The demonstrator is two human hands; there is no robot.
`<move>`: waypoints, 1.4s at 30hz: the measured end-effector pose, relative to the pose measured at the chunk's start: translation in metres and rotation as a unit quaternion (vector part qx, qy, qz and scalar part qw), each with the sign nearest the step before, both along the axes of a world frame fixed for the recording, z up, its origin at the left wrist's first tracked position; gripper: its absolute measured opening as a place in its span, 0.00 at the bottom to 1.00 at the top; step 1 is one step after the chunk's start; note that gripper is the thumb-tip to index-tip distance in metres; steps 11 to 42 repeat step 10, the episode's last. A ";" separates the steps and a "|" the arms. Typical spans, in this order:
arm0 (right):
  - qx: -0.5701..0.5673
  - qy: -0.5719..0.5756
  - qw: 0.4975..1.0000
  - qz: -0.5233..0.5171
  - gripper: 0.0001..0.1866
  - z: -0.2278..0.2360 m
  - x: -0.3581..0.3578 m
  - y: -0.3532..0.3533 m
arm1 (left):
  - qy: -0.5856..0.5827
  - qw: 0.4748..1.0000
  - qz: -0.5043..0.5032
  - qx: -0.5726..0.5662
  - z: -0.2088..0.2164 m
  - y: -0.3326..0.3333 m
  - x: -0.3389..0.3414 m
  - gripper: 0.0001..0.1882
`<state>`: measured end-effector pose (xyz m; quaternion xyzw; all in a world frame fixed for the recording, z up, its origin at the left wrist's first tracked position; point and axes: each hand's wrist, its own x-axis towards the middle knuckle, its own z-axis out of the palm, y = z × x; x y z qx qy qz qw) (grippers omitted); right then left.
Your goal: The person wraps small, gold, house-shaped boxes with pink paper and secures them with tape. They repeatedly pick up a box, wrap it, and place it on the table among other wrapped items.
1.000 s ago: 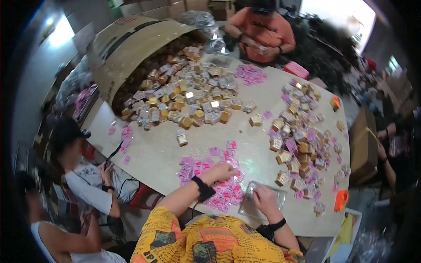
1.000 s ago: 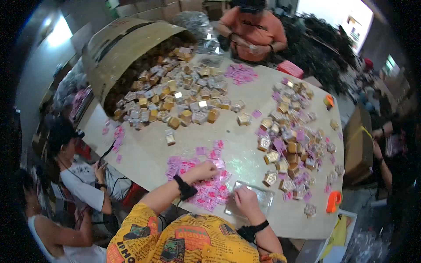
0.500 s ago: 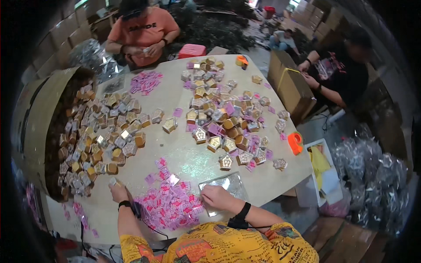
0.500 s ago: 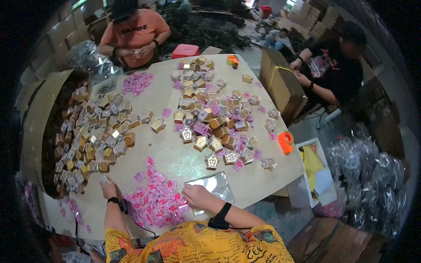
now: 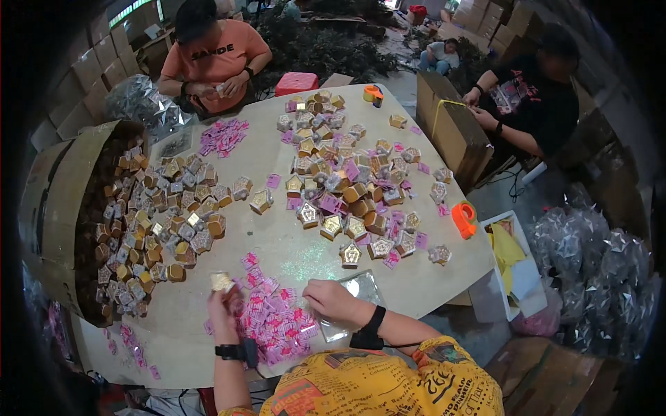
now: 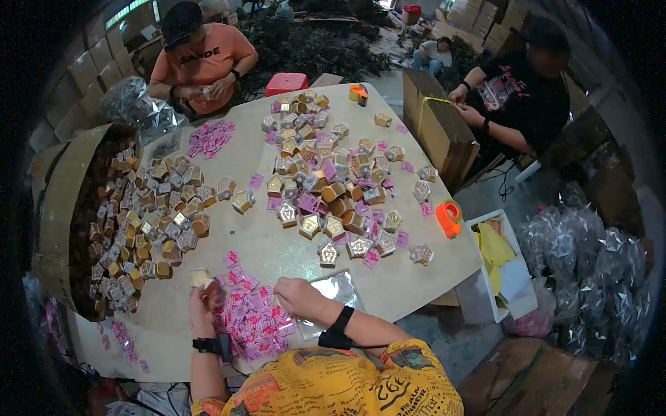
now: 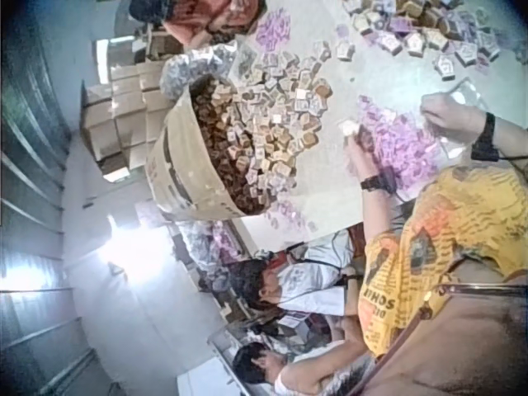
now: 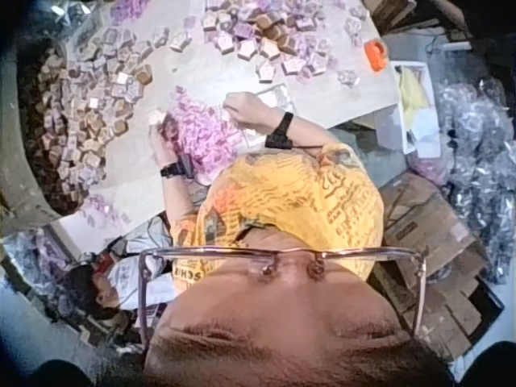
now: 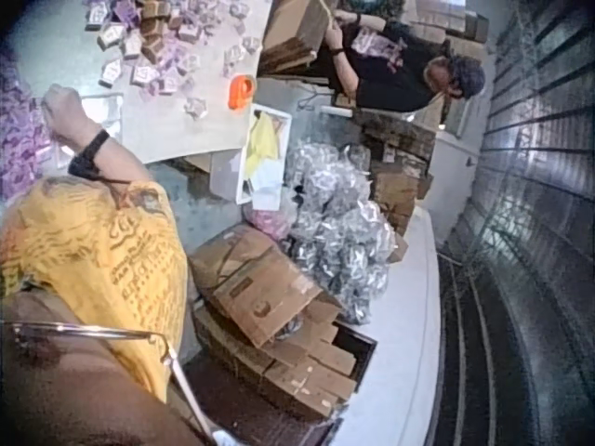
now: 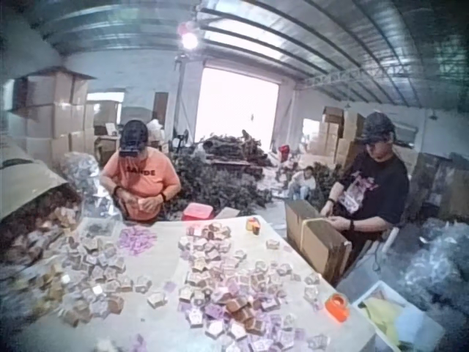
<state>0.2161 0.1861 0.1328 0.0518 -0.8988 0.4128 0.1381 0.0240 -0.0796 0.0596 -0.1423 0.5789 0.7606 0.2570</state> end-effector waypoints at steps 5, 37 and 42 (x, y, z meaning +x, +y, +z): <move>-0.010 0.049 0.998 -0.038 0.04 0.012 -0.004 0.017 | -0.042 0.965 -0.162 0.202 0.045 0.077 0.057 0.19; -0.034 0.079 0.992 -0.094 0.04 0.035 0.008 0.034 | -0.044 0.933 -0.274 0.229 0.074 0.115 0.089 0.30; -0.034 0.079 0.992 -0.094 0.04 0.035 0.008 0.034 | -0.044 0.933 -0.274 0.229 0.074 0.115 0.089 0.30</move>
